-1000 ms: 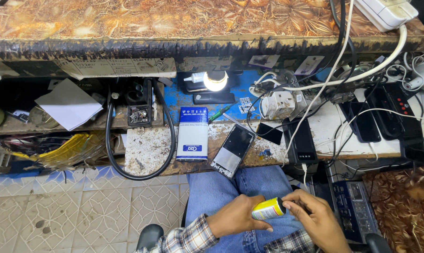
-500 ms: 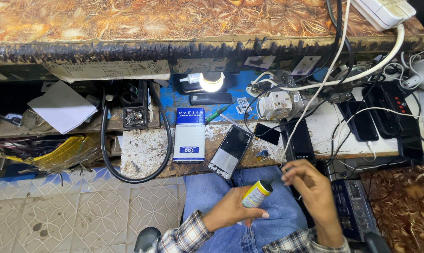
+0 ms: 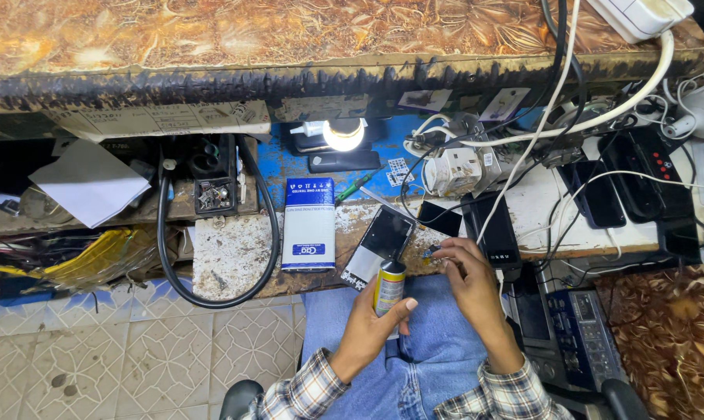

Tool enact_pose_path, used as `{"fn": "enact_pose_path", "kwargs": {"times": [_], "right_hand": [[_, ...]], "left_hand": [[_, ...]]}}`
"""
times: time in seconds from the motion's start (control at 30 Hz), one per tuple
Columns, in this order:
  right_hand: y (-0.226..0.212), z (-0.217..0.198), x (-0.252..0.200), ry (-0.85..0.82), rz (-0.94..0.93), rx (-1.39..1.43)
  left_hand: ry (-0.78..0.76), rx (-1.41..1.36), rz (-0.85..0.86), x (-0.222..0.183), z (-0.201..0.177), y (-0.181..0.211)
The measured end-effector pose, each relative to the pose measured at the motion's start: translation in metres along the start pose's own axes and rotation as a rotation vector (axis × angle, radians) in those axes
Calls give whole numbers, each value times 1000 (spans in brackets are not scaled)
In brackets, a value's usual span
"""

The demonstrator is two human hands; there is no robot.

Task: The person applies adhesive from a tube onto the back of a disassembled smartphone. They squeeze the tube to dispense the adhesive along the edges and surface of the phone's back panel.

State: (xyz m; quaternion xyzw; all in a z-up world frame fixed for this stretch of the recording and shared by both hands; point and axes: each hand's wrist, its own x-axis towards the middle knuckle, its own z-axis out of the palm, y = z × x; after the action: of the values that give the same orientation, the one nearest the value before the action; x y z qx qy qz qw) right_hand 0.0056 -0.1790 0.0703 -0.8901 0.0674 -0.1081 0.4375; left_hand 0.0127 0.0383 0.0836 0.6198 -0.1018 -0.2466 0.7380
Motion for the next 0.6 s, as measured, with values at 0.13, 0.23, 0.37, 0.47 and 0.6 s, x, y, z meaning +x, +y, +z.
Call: {"fn": "enact_pose_path", "kwargs": {"times": [0.13, 0.23, 0.37, 0.47, 0.6], "right_hand": [[-9, 1, -27, 7, 37, 143], [-7, 22, -59, -183, 283, 447], [-15, 55, -92, -322, 474, 1130], [1, 76, -99, -132, 758, 1482], [0, 95, -102, -84, 675, 1731]], "left_hand": [[55, -185, 151, -2, 2, -3], [136, -306, 183, -7, 0, -22], [0, -460, 274, -12, 7, -3], [24, -333, 272, -18, 10, 2], [24, -232, 424, -19, 10, 11]]}}
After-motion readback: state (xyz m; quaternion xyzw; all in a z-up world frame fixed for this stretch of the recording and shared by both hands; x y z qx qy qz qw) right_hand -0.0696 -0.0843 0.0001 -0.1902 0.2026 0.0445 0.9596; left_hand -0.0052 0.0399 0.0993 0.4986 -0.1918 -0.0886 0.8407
